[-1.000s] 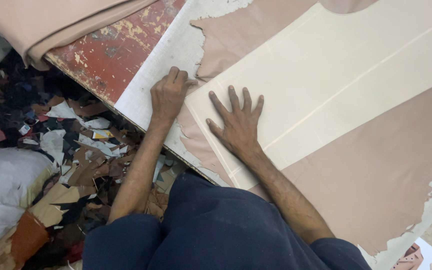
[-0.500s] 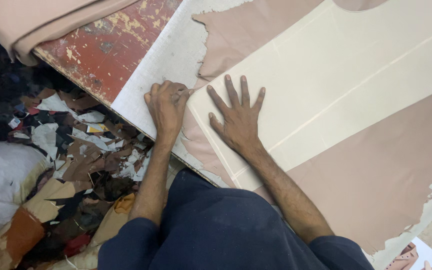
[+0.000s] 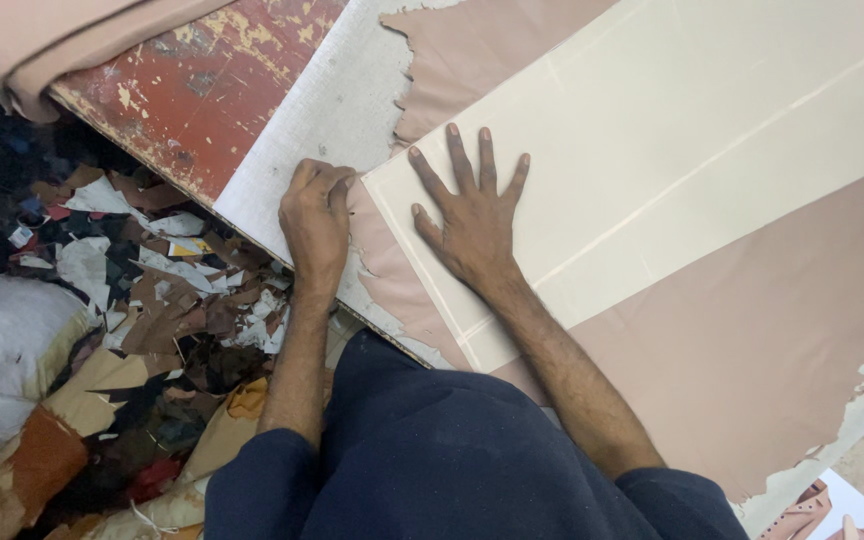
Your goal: The person spreads a leather hide flat across the work table and smooths it with both hands. They place a paper pattern piece on the hide, align it, then position a printed sheet over the leather and press and adjust it flat against the hide.
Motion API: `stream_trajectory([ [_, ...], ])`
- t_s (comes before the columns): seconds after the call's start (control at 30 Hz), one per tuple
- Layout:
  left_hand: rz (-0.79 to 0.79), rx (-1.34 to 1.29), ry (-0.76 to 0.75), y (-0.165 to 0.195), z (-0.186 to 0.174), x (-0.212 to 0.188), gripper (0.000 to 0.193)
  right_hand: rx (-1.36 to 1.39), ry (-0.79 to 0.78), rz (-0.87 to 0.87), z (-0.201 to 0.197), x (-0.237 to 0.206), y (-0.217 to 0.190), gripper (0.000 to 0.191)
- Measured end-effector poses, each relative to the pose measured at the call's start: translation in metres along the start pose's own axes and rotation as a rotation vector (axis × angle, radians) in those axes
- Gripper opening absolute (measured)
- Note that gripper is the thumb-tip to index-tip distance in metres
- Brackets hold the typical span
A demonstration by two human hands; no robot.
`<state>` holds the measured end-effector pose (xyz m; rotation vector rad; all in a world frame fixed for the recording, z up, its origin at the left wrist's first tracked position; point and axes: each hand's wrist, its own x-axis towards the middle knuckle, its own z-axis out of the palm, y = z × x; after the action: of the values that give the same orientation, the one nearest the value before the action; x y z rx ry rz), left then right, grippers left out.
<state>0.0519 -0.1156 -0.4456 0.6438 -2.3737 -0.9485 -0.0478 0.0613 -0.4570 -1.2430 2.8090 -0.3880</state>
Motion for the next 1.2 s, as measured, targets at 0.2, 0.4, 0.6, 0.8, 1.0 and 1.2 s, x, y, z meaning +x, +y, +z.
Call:
stream_trajectory([
  [0.2,0.0,-0.014,-0.012,0.0,-0.005,0.002,0.016,-0.002,0.003,-0.029,-0.003,-0.002,0.002,0.065],
  [0.4,0.156,0.23,0.055,0.0,-0.007,0.005,0.024,-0.016,0.011,-0.049,-0.004,-0.003,0.003,0.066],
  [0.6,0.542,0.357,-0.114,-0.004,0.005,-0.007,0.032,-0.003,0.029,-0.04,-0.001,-0.005,0.003,0.064],
  [0.8,0.424,0.227,-0.222,-0.005,0.009,-0.027,0.038,0.033,0.006,-0.036,-0.003,-0.024,0.009,0.068],
  [1.0,0.396,0.218,-0.245,-0.008,0.013,-0.043,0.075,0.061,0.015,-0.014,-0.009,-0.106,0.021,0.062],
  [1.2,0.356,0.145,-0.326,-0.021,0.019,-0.054,0.111,0.148,0.086,0.117,-0.019,-0.219,0.04,0.045],
])
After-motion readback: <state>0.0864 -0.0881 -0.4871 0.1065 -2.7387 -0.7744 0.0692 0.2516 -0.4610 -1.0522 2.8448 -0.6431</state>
